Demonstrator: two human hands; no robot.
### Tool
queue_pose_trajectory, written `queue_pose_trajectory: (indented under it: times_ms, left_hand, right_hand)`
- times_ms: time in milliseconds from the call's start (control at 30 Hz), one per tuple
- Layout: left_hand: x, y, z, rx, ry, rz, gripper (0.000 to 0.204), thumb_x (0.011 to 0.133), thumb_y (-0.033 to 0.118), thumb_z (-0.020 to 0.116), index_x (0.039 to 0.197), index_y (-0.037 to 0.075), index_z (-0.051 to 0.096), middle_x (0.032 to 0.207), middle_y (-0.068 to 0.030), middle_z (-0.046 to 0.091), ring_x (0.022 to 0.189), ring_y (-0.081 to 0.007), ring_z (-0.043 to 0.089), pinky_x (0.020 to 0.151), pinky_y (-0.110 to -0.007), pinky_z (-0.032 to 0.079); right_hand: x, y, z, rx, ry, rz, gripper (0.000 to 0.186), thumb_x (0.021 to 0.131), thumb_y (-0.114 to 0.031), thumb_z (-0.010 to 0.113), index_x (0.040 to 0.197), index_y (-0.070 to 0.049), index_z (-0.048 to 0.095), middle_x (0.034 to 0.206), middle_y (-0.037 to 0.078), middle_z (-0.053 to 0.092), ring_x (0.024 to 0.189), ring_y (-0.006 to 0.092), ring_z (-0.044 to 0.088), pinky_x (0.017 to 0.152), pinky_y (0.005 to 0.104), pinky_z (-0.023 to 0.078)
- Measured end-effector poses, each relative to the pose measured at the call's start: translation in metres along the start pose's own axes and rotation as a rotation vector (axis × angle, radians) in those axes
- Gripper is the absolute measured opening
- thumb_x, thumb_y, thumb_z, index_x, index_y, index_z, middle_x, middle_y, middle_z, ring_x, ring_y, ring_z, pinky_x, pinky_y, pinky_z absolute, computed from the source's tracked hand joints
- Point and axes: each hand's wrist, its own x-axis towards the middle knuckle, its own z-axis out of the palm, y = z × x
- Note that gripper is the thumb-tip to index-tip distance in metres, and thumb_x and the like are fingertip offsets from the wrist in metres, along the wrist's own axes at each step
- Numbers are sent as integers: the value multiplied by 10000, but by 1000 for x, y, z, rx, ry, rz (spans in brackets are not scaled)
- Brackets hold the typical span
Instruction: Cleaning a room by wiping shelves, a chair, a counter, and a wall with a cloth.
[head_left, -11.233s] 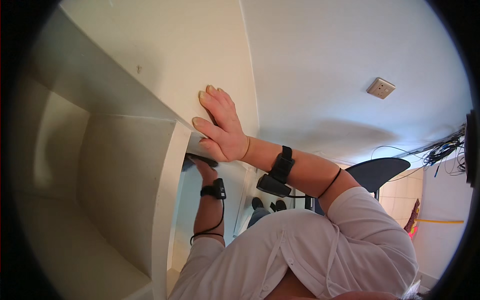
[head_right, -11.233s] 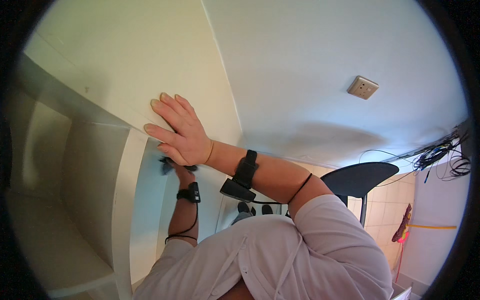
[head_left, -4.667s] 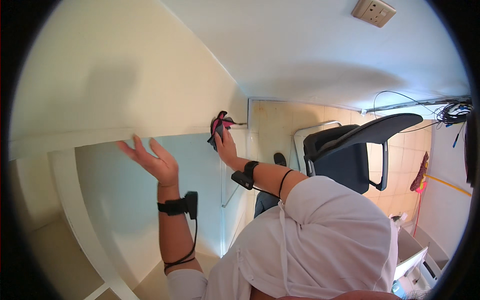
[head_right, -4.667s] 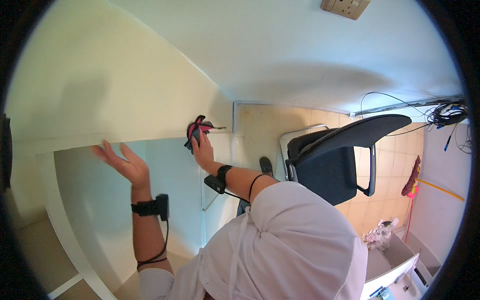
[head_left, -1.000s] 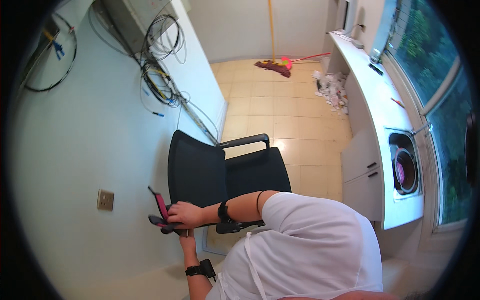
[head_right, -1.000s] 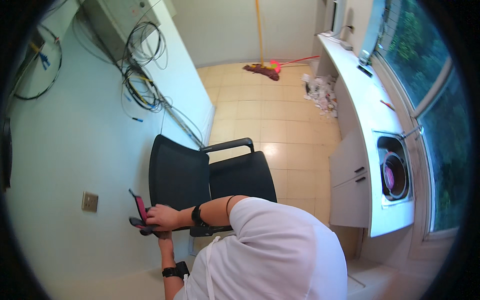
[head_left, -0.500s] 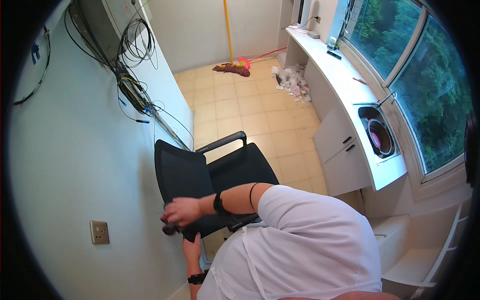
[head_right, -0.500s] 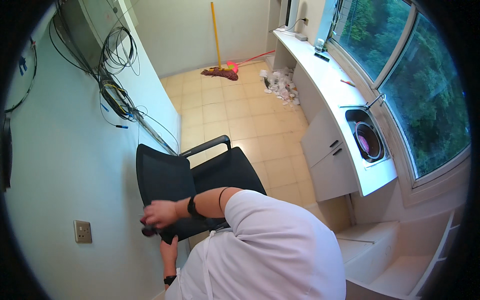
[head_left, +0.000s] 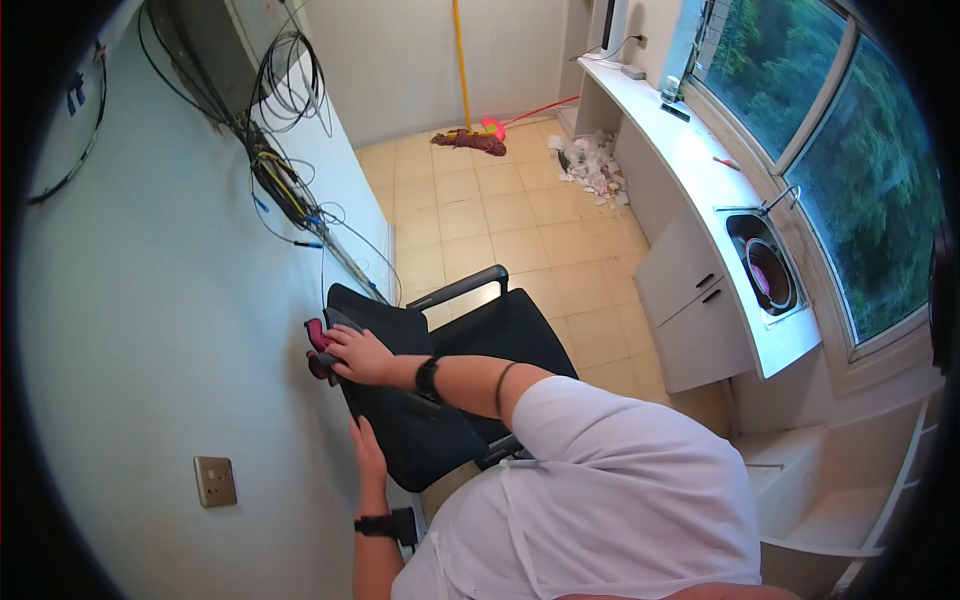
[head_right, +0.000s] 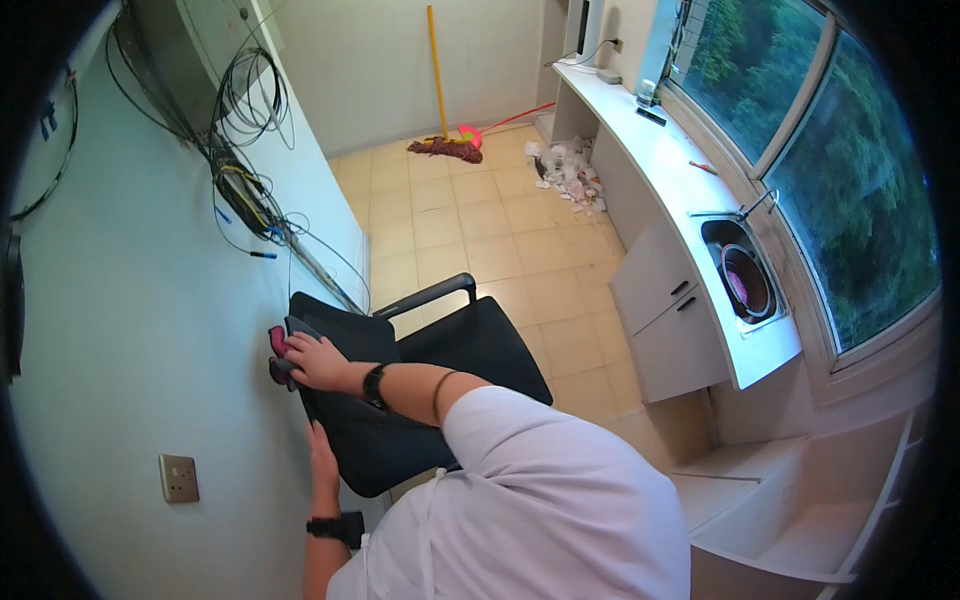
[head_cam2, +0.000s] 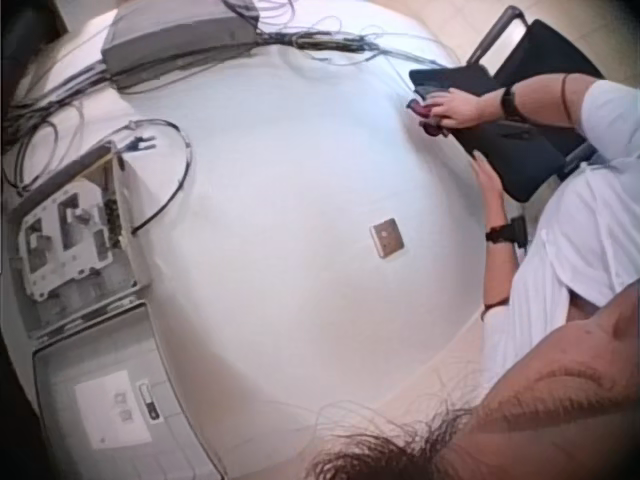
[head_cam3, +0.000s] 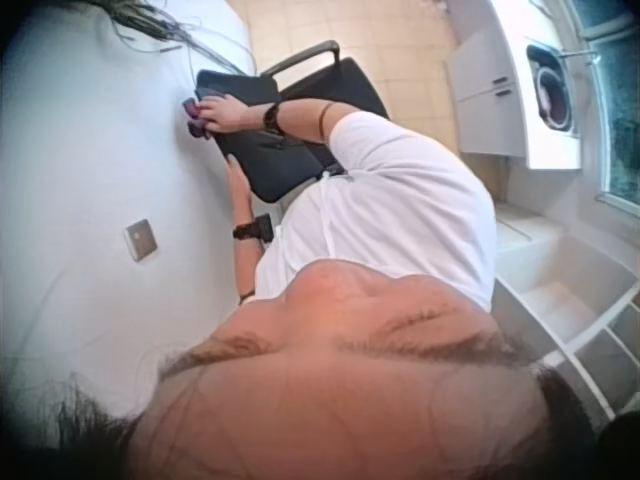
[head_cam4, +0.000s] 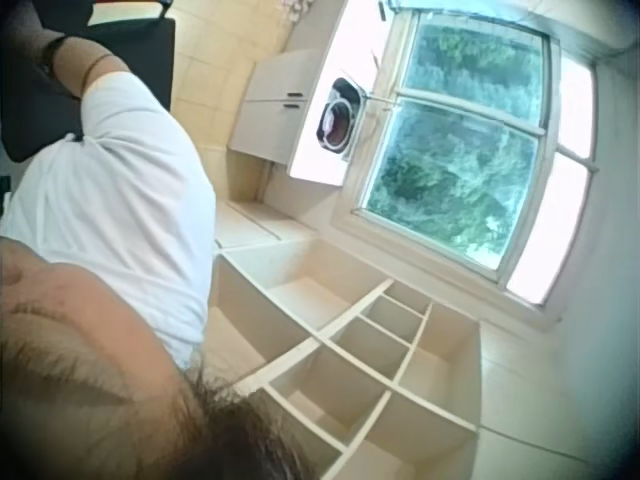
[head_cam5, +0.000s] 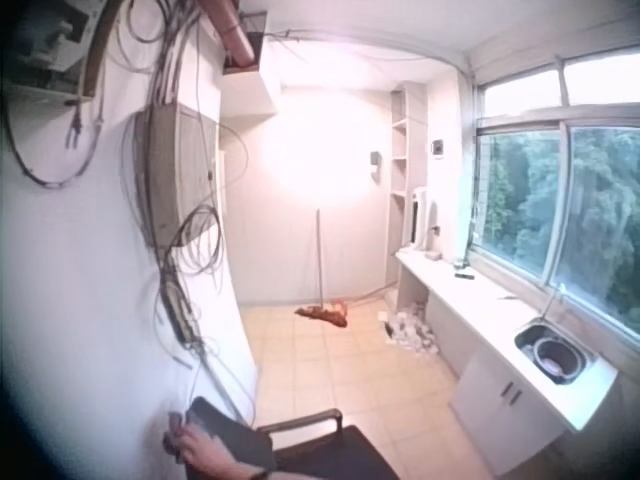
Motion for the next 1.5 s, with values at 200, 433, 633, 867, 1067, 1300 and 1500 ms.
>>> queue_pose_trajectory:
  times_ms: [200,433,633,867,1067,1300,1500]
  left_hand:
    - [23,51,14,-190,84,-54,688,1062,539,346,1312,-69,550,1297,-252,607,1200,-358,580,1042,-411,427]
    - [21,46,6,-155,59,84,624,1081,483,332,1340,-54,518,1339,-230,569,1248,-362,534,1084,-412,384]
    - [15,54,8,-23,94,79,653,1087,446,343,1528,-31,286,1535,-241,397,1431,-346,377,1168,-370,300]
    - [17,54,10,-82,82,70,607,1095,415,340,1509,-28,334,1526,-217,411,1423,-332,378,1171,-366,287]
    - [20,36,8,-167,99,111,545,1100,370,350,1488,-12,373,1487,-195,461,1375,-315,435,1145,-368,326]
    - [17,58,13,-180,99,82,525,1101,344,361,1488,-9,377,1482,-173,471,1344,-288,464,1136,-359,338]
    - [19,42,8,-168,92,99,505,1091,278,379,1499,-20,366,1505,-183,451,1373,-299,442,1156,-363,314]
  right_hand:
    - [-106,-36,16,440,96,107,499,948,-214,563,1386,8,479,1437,240,477,1321,408,470,1111,442,380]
    - [-105,-41,47,523,220,306,482,961,-254,579,1364,-9,479,1297,269,565,1229,442,530,1024,485,437]
    - [12,24,65,322,292,537,662,983,-468,512,1533,-142,340,1464,236,471,1404,368,406,1120,617,259]
    - [14,30,53,454,312,598,668,976,-494,512,1499,-100,380,1470,272,442,1346,449,435,1077,477,404]
    - [-127,-17,77,491,106,334,578,1018,-411,491,1404,19,458,1443,311,437,1346,464,415,1115,485,366]
    - [-224,-25,53,382,-138,225,605,1004,-419,514,1357,71,468,1437,319,411,1323,479,420,1091,478,381]
    - [-98,5,80,307,119,278,695,996,-464,500,1449,52,392,1497,307,372,1400,437,364,1090,521,360]
